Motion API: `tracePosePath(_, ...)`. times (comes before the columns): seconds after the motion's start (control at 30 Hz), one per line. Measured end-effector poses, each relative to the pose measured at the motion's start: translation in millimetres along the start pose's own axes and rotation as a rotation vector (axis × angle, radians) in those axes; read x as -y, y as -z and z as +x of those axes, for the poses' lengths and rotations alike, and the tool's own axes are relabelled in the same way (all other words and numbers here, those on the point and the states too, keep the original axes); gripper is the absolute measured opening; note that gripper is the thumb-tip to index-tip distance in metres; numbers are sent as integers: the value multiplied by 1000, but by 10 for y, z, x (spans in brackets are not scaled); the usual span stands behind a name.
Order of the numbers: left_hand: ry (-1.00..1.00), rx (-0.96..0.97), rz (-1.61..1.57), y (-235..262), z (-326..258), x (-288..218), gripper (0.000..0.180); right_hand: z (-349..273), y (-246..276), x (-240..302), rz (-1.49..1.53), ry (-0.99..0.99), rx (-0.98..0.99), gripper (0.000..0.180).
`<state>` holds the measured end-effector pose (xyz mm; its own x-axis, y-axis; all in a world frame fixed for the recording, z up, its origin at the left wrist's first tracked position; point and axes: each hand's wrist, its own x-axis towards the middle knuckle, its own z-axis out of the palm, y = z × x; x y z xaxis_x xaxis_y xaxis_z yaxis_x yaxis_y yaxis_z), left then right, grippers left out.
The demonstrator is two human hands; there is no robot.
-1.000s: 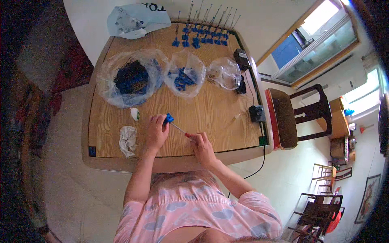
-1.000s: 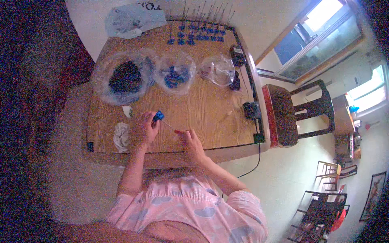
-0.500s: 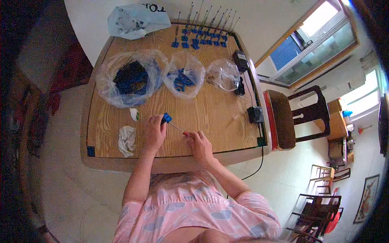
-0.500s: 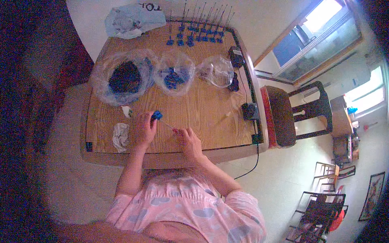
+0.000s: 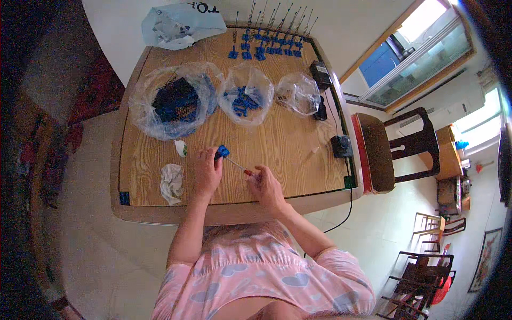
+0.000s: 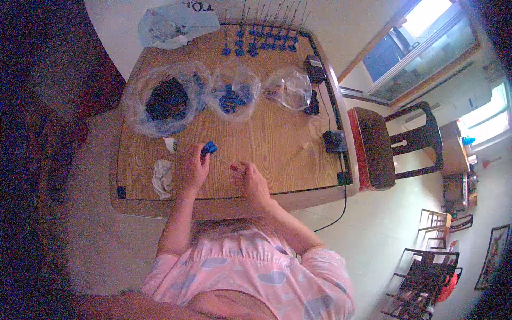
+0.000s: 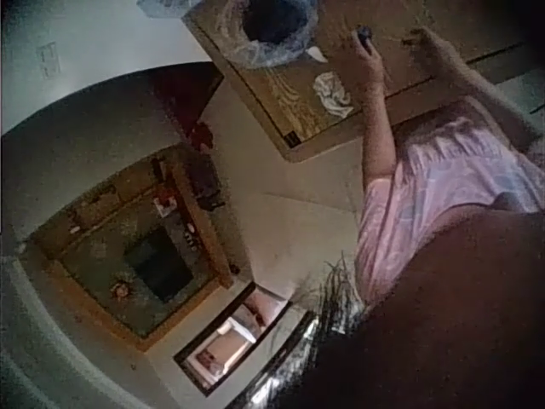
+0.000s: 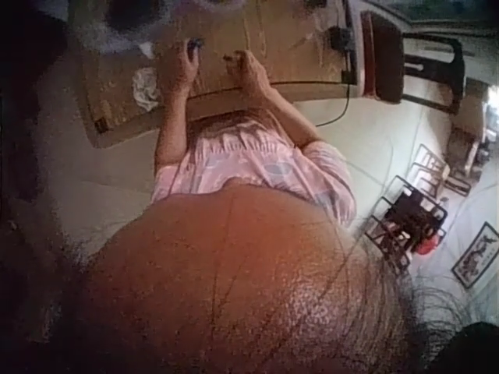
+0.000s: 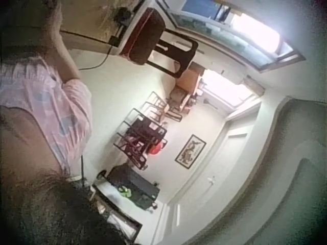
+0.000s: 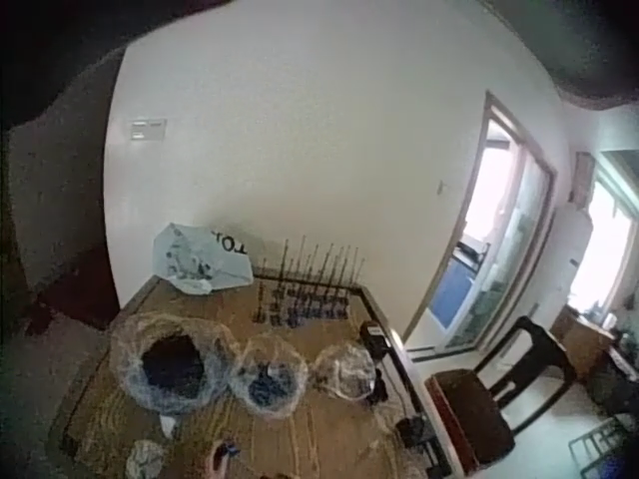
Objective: The person assembles small blue plastic components using a screwdriver and small metal pins.
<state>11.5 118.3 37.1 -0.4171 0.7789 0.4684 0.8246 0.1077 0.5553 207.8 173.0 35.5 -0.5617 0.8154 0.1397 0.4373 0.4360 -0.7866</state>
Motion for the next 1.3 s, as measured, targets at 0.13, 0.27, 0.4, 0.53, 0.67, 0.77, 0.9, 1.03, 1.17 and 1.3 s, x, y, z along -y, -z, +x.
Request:
tracePosePath(0.13,75,29,-47,-15,-8,14,29,27,22,1,-63,155,-6,27)
tracePosePath(0.27,49,31,19,25,4,-17,29,29,-13,43,-187,94,-31,28)
tracePosePath(0.4,20,-40,-19,-99,-38,75,28,14,-78,-108,-103,2,13,24)
tracePosePath(0.53,130,91,-44,-9,0,-17,29,60,4,-37,-145,176,-74,28)
tracePosePath(0.67,23,-35,-15,-134,-40,89,29,31,-93,-64,-83,83,-26,25)
tracePosePath(0.77,55,-46,-58,-200,-87,174,30,44,-78,-35,-46,55,-29,25)
tracePosePath(0.9,119,1,-93,-225,-109,199,31,62,-22,-38,-178,164,-17,32)
tracePosePath(1.03,139,14,-91,-159,-65,121,32,65,-89,-50,-63,103,-54,28)
tracePosePath(1.17,39,-21,-2,-96,-30,68,31,59,-24,-20,-99,104,-15,30)
tracePosePath(1.3,16,-43,-14,-100,-35,86,30,117,39,36,-186,95,-6,29)
